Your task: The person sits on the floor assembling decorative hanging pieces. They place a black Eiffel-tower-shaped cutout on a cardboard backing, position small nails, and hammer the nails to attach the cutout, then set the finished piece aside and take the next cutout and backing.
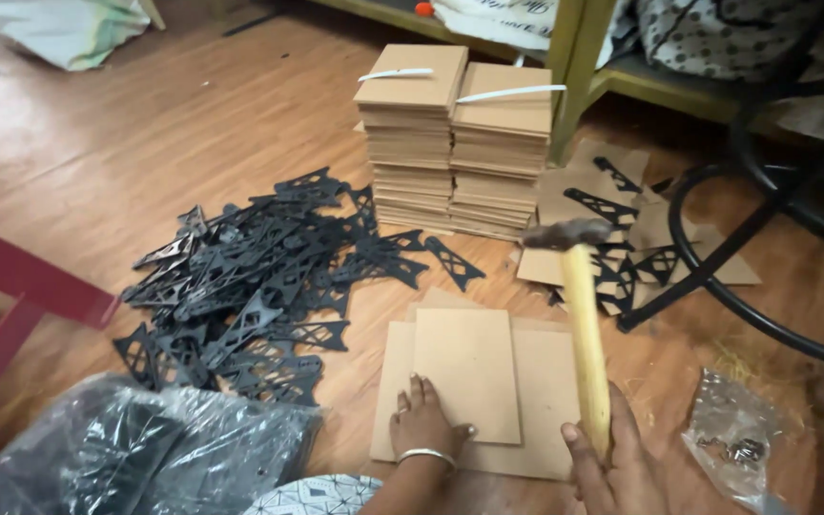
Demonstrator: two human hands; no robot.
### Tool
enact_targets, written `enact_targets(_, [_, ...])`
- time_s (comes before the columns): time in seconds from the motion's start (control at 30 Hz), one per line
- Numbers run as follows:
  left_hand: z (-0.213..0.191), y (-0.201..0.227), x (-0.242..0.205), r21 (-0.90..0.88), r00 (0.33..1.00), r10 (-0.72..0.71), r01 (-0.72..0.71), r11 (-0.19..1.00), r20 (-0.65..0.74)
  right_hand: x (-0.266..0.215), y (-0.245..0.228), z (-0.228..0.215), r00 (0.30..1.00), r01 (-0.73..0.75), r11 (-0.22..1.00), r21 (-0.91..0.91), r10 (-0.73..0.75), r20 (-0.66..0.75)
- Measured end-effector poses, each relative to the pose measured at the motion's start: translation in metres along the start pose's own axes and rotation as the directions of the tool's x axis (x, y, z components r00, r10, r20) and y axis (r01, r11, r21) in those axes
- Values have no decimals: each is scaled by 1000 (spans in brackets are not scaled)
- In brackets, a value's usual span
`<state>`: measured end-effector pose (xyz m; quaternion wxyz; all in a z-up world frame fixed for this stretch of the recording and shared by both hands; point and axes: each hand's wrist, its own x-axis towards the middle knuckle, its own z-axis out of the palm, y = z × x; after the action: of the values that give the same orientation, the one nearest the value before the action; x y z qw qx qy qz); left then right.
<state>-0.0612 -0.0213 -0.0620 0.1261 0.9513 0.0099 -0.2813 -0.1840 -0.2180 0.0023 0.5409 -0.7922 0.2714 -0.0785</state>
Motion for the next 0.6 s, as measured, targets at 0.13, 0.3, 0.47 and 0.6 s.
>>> enact_targets(0.13, [-2, 7, 4, -8, 999, 13, -13, 1000, -43, 6, -10, 2, 982, 177, 979, -96, -183, -51])
enact_targets(0.3, [6, 4, 9, 0, 998, 12, -12, 1000, -65, 6, -10, 23, 955, 249, 944, -217, -277, -109])
enact_targets(0.47, [10, 6, 15, 22, 992, 60, -58, 998, -113, -1, 13, 27, 914, 269, 889, -370, -357, -194])
enact_targets(0.6, [-4, 8, -1, -12, 1000, 10, -11, 1000, -13, 46, 213, 67, 829, 220, 820, -528, -442, -341])
